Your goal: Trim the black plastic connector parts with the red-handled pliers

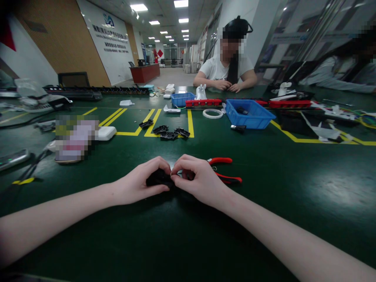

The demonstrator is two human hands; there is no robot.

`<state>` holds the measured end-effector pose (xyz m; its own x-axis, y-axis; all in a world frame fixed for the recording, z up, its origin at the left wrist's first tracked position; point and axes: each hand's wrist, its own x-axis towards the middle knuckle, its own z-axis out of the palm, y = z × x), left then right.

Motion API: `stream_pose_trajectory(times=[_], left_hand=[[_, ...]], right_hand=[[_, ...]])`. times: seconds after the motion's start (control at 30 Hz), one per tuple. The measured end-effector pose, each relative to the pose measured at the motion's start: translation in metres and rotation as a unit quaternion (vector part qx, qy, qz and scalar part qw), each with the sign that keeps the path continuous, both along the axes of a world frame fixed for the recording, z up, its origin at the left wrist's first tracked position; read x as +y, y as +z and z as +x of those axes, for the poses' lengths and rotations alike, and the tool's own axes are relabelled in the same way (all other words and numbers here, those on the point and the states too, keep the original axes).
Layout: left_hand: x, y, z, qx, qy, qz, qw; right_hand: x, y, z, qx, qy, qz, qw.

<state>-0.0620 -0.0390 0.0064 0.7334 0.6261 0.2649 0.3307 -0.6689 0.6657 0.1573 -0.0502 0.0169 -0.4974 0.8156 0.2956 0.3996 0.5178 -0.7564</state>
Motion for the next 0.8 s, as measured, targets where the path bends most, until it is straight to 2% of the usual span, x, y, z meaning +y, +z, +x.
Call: stream_pose_trajectory(times=[0.33,0.47,0.53,0.6,0.63,0.8], left_hand=[[0.001,-0.002,-0.001,-0.023,-0.008,0.002,1.0],[0.002,-0.001,-0.003,-0.022,-0.006,0.009,1.0],[0.003,0.0,-0.003,-0.019,-0.01,0.012,1.0],[0.003,0.0,-0.004,-0.014,-0.018,0.011,1.0],[0.003,0.001,-0.004,-0.011,-0.021,0.007,1.0],[0.003,0.0,-0.004,-0.003,-0.038,-0.002,0.999]], right_hand=[[0.001,0.003,0.002,-0.024,0.011,-0.017,1.0],[0.004,0.013,0.019,-0.064,-0.01,0.036,0.997],[0.01,0.016,0.037,-0.116,-0.033,0.106,0.987],[0.016,0.014,0.057,-0.201,-0.045,0.191,0.96],[0.019,0.011,0.067,-0.24,-0.051,0.209,0.947],[0.023,-0.012,0.093,-0.321,-0.073,0.191,0.925]])
